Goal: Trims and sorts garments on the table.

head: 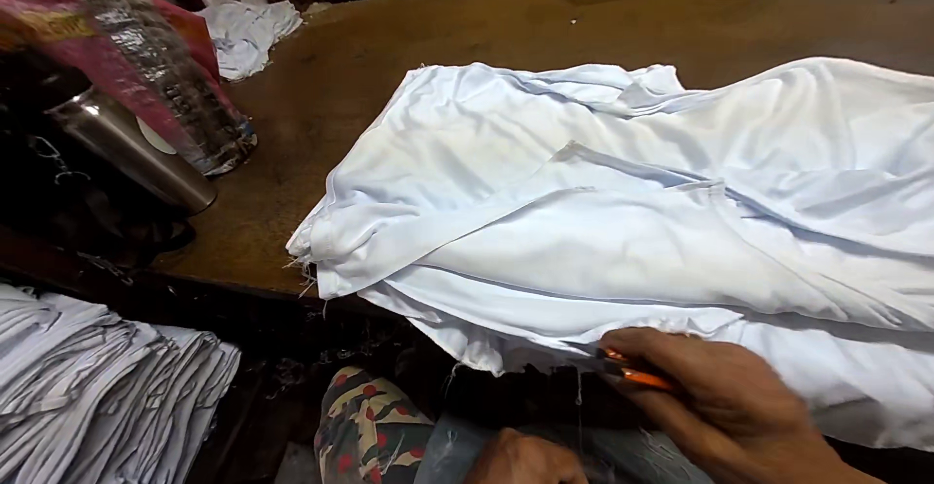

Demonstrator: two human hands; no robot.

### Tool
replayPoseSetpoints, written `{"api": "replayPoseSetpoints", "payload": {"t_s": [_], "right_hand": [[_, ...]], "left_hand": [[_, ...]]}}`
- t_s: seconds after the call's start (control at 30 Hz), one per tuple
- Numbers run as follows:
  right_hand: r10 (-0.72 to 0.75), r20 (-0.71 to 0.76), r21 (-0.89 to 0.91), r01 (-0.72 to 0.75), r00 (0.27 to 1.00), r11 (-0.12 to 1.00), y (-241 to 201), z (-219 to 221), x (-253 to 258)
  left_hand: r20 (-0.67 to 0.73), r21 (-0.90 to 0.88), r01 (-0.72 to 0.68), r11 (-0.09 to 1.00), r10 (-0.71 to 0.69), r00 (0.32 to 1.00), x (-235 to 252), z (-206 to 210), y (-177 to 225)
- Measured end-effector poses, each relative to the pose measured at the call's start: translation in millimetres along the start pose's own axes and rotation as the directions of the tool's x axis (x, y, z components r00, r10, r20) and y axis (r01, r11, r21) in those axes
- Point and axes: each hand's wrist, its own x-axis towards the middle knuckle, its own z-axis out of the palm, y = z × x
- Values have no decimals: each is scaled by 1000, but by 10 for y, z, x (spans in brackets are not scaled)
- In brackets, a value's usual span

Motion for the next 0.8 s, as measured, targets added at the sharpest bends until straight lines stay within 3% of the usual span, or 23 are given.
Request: {"api": "replayPoseSetpoints", "payload": {"t_s": [0.1,0.2,0.27,0.33,0.4,0.47,0.53,0.63,0.73,0.8], "right_hand": [[128,-27,212,-120,991,970,-38,-277,174],[248,-38,333,-222,968,916,-80,-499,345],[275,-29,369,-245,961,896,-95,-555,397],[266,-13,384,-241,964,891,-116,-565,417],[244,18,385,-232,970,893,-138,-571,412],[214,79,377,-228,974,898,-158,-593,384],[166,151,364,-211,975,907,-171,-611,346],[84,284,309,-174,955,935,-170,-636,295],[94,378,211,-185,921,960,-166,-572,189],[172,383,206,-265,908,942,-207,-466,101]], "left_hand": [[-2,103,23,994,-23,1000,-15,-204,23],[-93,64,80,995,-73,993,-38,-398,78],[-270,-146,61,987,-99,958,-17,-484,95],[-413,-438,-26,899,-175,894,41,-603,137],[-465,-632,-117,766,-254,848,110,-746,163],[-428,-714,-155,683,-251,868,188,-846,163],[-369,-743,-129,656,-242,897,291,-850,173],[-366,-749,-92,656,-294,883,423,-746,191],[-412,-678,-84,730,-283,866,357,-668,142],[-440,-592,-78,802,-240,866,206,-642,51]]}}
